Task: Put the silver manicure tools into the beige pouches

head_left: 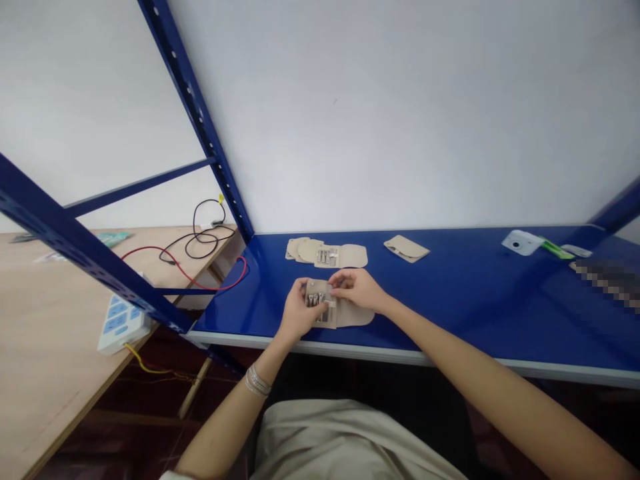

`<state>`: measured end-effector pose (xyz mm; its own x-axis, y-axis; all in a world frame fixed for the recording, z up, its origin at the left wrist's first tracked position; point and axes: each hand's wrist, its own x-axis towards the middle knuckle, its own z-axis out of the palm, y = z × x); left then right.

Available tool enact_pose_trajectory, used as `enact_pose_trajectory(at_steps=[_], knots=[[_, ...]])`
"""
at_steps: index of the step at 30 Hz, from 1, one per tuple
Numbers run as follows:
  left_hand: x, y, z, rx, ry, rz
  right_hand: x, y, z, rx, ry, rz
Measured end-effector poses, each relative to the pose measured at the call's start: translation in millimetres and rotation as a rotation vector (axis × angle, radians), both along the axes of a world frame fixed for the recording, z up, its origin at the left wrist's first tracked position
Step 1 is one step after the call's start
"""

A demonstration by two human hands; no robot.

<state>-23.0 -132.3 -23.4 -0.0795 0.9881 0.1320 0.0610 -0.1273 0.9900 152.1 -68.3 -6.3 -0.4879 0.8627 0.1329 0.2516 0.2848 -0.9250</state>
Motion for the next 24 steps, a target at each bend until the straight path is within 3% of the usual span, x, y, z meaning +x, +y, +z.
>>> enact_pose_trajectory(at_steps=[24], knots=[[-1.2, 0.9, -1.7, -0.006, 0.117, 0.047, -1.9, 1.1, -5.0, 0.059, -0.040, 0.033]])
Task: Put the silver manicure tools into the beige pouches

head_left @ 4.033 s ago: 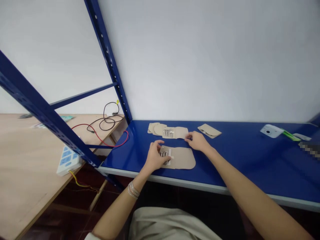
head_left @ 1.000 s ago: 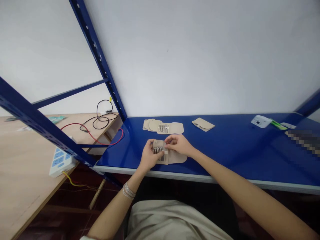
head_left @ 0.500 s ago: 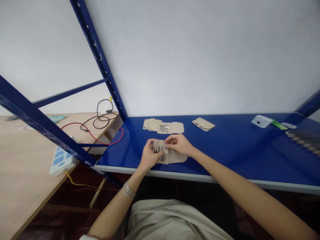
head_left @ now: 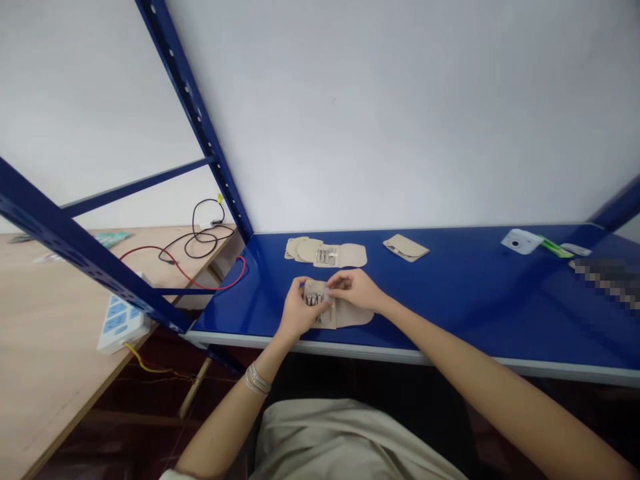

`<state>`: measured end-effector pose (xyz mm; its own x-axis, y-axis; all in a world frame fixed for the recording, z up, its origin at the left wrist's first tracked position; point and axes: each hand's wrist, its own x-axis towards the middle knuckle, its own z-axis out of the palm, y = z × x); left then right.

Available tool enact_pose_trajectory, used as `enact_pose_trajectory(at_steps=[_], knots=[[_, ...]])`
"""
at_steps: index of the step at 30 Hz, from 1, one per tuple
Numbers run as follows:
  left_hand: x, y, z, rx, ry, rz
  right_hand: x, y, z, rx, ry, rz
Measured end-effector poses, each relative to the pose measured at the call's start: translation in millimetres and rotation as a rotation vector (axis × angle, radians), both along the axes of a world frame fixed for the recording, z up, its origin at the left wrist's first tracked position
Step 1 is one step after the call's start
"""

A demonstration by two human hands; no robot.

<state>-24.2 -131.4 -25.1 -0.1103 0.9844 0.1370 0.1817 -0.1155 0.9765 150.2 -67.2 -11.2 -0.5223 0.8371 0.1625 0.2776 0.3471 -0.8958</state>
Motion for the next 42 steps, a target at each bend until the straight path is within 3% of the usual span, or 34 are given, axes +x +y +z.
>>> enact_pose_trajectory(at_steps=[4, 8, 14, 19, 23, 32, 36, 42], knots=[[-1, 0, 2.6, -0.041, -0.044, 0.010, 6, 2, 9.0, 0.054, -0.030, -0.024], [-4, 1, 5.0, -0.092, -0.196, 0.020, 28, 0, 16.5, 0.155, -0.064, -0.210], [-3, -2, 14.8, -0.159, -0.402, -0.001, 49, -32, 6.4, -0.150, 0.067, -0.406], [0, -9, 21.1, -0.247, -0.414, -0.019, 34, -48, 17.8, -0.422, 0.345, -0.388], [0, -13, 18.5, -0.262, -0.352, -0.020, 23, -55, 20.5, -0.379, 0.488, -0.460], [5, -18, 21.2, -0.280, -0.364, -0.020, 17, -88, -3.3, -0.263, 0.480, -0.603], [4, -19, 23.0, -0.308, -0.385, -0.056, 15, -98, 0.6, -0.363, 0.561, -0.643], [3, -23, 23.0, -0.357, -0.294, -0.170, 2, -110, 16.9, -0.594, 0.717, -0.588]])
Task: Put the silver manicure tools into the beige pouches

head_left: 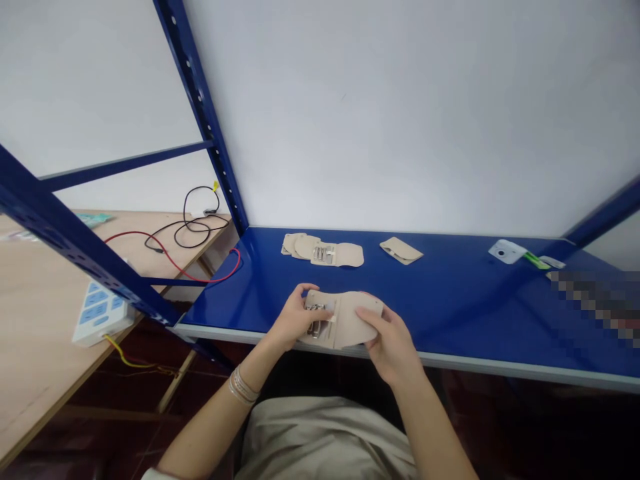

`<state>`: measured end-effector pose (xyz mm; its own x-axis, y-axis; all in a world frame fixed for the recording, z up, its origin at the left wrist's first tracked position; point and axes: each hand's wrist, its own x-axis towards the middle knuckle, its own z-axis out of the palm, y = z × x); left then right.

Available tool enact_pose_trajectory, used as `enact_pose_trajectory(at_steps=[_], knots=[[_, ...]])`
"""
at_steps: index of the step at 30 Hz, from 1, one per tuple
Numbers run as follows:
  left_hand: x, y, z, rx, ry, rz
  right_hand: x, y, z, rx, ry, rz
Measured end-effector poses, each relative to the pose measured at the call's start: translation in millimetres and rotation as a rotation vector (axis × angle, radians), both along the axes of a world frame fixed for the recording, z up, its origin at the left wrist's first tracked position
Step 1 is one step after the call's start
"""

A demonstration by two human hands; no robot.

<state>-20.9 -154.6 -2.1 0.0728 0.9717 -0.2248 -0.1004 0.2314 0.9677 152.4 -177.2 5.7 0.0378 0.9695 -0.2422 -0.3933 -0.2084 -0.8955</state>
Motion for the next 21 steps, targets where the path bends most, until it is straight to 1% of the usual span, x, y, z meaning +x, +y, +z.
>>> enact_pose_trajectory(at_steps=[2, 3, 6, 7, 9, 11, 14, 16, 18, 19, 21], knots=[[1, -2, -0.7, 0.015, 0.046, -0.039, -6, 1, 5.5, 0.000, 0.006, 0.010], [1, -2, -1.0, 0.028, 0.055, -0.059, -9, 3, 8.2, 0.014, -0.011, 0.045], [0, -2, -1.9, 0.051, 0.015, -0.089, -16, 11, 15.2, 0.085, -0.116, 0.223], [-1, -1, -1.9, 0.047, -0.009, -0.074, -18, 14, 16.8, 0.109, -0.165, 0.277], [-3, 2, -1.6, 0.026, -0.051, 0.000, -20, 19, 18.3, 0.142, -0.270, 0.344], [-4, 5, -1.2, 0.003, -0.108, 0.044, -21, 22, 17.3, 0.163, -0.357, 0.370], [-4, 6, -1.5, 0.000, -0.154, -0.015, -22, 24, 12.8, 0.189, -0.408, 0.393], [-3, 6, -2.5, 0.021, -0.097, -0.032, -20, 25, 9.8, 0.198, -0.409, 0.399], [-2, 5, -3.7, 0.042, -0.031, -0.019, -18, 29, 8.2, 0.213, -0.431, 0.407], [-2, 5, -4.0, 0.047, -0.014, -0.019, -16, 31, 8.2, 0.245, -0.477, 0.404], [-1, 5, -4.0, 0.049, 0.000, -0.020, -13, 38, 9.6, 0.374, -0.656, 0.351]])
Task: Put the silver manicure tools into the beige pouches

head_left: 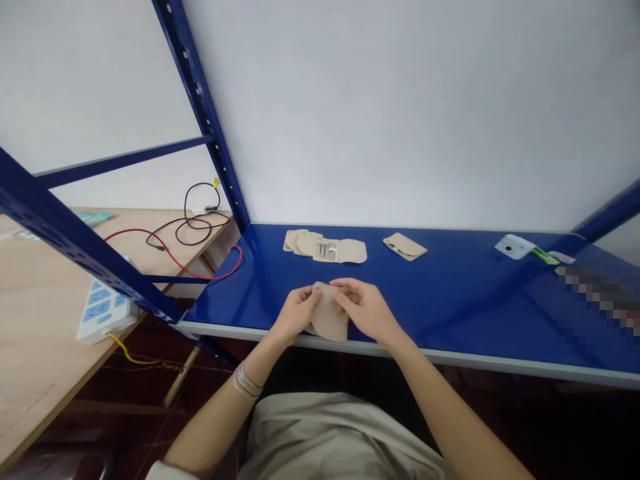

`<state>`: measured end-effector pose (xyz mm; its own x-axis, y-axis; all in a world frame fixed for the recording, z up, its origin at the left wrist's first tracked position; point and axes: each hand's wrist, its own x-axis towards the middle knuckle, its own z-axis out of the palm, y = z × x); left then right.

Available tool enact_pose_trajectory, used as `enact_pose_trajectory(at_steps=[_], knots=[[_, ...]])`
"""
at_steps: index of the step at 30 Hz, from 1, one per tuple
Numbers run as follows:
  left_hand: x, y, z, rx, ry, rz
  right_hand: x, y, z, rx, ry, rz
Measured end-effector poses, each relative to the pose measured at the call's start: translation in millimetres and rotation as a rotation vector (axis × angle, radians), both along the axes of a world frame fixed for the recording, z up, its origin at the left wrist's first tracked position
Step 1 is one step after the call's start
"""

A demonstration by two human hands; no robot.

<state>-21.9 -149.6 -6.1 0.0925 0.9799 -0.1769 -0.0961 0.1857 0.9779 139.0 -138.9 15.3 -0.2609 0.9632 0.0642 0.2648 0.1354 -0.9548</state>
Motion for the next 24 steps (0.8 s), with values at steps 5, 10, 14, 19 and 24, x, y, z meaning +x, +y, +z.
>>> enact_pose_trajectory(at_steps=[5, 10, 14, 19, 24], knots=[[-1, 1, 0.6, -0.016, 0.002, -0.008, -6, 24, 3.3, 0.332, -0.296, -0.038], [-5, 14, -4.0, -0.026, -0.014, -0.009, -12, 51, -2.6, 0.147, -0.217, 0.152], [-5, 28, -7.5, -0.030, 0.037, 0.007, -8, 73, -5.7, 0.052, -0.196, 0.216], [-2, 27, -10.5, 0.011, 0.123, 0.141, -6, 83, -9.2, -0.006, -0.133, 0.290], [-5, 19, -12.9, 0.085, 0.096, 0.119, -8, 75, -12.0, 0.087, -0.129, 0.333]])
